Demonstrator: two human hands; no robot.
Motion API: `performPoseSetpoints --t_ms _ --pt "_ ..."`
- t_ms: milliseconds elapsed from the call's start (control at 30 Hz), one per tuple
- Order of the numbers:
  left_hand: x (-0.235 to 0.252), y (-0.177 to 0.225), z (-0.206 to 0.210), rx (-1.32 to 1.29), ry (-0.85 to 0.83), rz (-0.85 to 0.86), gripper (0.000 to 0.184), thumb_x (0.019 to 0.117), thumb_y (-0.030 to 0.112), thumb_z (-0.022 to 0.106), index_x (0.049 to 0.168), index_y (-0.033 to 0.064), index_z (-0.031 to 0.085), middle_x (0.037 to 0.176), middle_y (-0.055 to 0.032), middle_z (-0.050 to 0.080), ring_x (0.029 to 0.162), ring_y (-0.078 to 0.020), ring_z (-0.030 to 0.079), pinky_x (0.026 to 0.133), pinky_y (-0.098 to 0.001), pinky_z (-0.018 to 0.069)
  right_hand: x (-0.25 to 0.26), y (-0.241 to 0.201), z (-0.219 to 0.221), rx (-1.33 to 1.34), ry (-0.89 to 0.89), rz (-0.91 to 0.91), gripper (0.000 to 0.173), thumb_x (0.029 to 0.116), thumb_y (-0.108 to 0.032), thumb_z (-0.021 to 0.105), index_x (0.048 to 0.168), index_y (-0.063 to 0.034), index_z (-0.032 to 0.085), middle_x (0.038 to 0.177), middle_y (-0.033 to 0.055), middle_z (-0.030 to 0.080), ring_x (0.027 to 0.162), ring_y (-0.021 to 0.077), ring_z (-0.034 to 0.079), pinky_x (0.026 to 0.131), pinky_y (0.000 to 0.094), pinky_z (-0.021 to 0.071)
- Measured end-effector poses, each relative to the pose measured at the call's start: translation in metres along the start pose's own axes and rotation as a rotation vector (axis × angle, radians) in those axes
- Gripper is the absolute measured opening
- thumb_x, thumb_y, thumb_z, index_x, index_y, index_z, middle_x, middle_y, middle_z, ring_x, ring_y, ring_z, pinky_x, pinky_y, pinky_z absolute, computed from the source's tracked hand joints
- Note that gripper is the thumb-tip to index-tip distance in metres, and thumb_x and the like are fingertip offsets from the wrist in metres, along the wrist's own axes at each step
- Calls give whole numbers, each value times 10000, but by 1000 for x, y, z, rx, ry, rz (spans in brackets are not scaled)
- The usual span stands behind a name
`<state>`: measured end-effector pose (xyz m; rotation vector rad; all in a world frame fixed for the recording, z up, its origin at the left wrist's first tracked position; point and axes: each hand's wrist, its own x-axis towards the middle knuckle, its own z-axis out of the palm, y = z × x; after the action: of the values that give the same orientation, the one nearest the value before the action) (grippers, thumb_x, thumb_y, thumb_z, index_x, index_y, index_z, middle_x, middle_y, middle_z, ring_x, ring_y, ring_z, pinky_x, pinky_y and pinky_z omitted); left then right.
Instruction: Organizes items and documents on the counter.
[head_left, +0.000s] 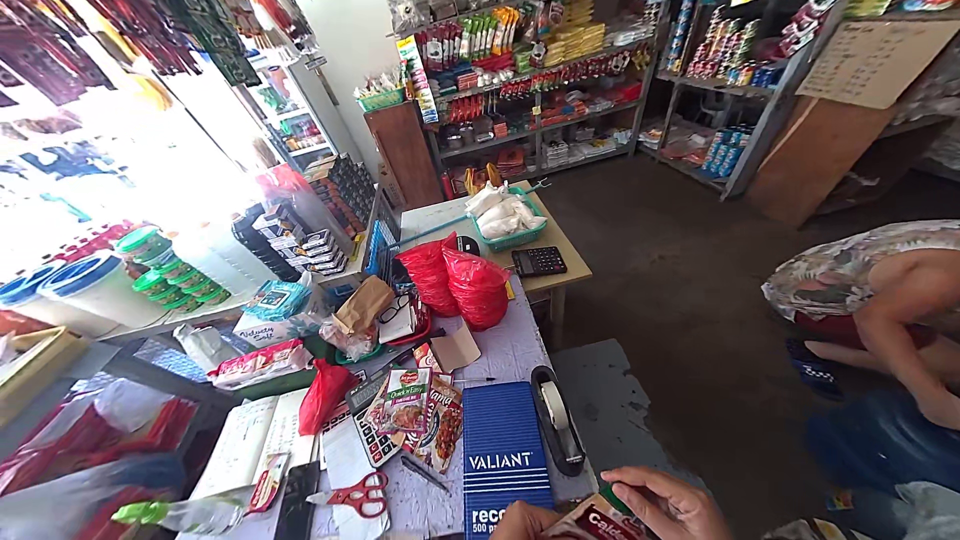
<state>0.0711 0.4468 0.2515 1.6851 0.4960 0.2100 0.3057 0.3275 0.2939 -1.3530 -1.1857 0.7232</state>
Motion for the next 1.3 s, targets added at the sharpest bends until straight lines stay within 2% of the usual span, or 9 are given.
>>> performPoseSetpoints --t_ms 233,467,633,767,867,1000,1100,1167,1300 --pt "-2 -2 10 -75 73 -26 222 994 214 681 995 5 753 846 -28 733 751 -34 655 750 -274 556 12 18 -2 60 -30 -47 128 947 -126 721 1039 -67 786 1000 31 766 875 106 732 783 259 634" --pt "0 5 23 -86 157 -21 239 1004 221 667 993 -6 742 828 -37 721 733 -42 646 732 -281 550 26 24 -3 -66 -43 -128 171 988 -247 676 1008 -96 754 977 -15 736 870 49 704 776 202 613" --pt "-4 4 31 -117 222 -7 231 1008 208 663 985 -9 739 817 -33 712 724 -32 632 720 -262 538 25 31 -7 41 -101 -25 216 968 -212 703 1123 -67 738 1020 10 763 882 83 726 791 230 619" --pt "-14 -4 31 -198 231 -25 224 999 178 673 1102 -14 727 944 -52 744 835 -52 679 810 -281 567 22 35 -6 33 -155 3 149 948 -177 723 1037 -61 752 951 -18 764 840 43 720 775 208 617" --pt "-28 -10 3 -222 309 -47 406 998 165 668 1356 -20 623 1283 -137 695 1119 -181 698 1008 -379 566 21 36 5 -39 -201 -76 158 947 -198 731 1021 -64 770 965 -7 765 861 36 719 798 208 617" --pt "-39 -42 -78 3 794 -172 392 1011 223 634 1315 -24 635 1272 -165 683 1089 -209 700 956 -390 581 25 32 19 -182 -194 -180 184 962 -249 710 994 -83 783 943 -8 762 895 18 697 851 173 575" --pt "-41 -73 -147 285 1064 -381 488 988 266 654 1355 -50 594 1333 -268 616 1208 -366 631 1040 -502 513 26 18 28 -219 -185 -164 180 959 -198 706 1001 -39 780 951 34 767 923 30 700 888 181 562" --pt "-36 -88 -181 400 1134 -520 579 968 311 680 1386 -70 553 1364 -318 571 1265 -453 566 1087 -565 443 25 8 33 -233 -202 -139 176 964 -152 701 1011 5 765 963 77 764 931 44 703 895 191 561" --pt "-19 -105 -217 536 1081 -864 746 948 482 669 1454 -38 492 1431 -302 525 1352 -461 489 1101 -599 401 20 -2 47 -274 -211 -92 174 966 -123 703 1017 37 753 961 120 757 930 74 705 895 213 561"
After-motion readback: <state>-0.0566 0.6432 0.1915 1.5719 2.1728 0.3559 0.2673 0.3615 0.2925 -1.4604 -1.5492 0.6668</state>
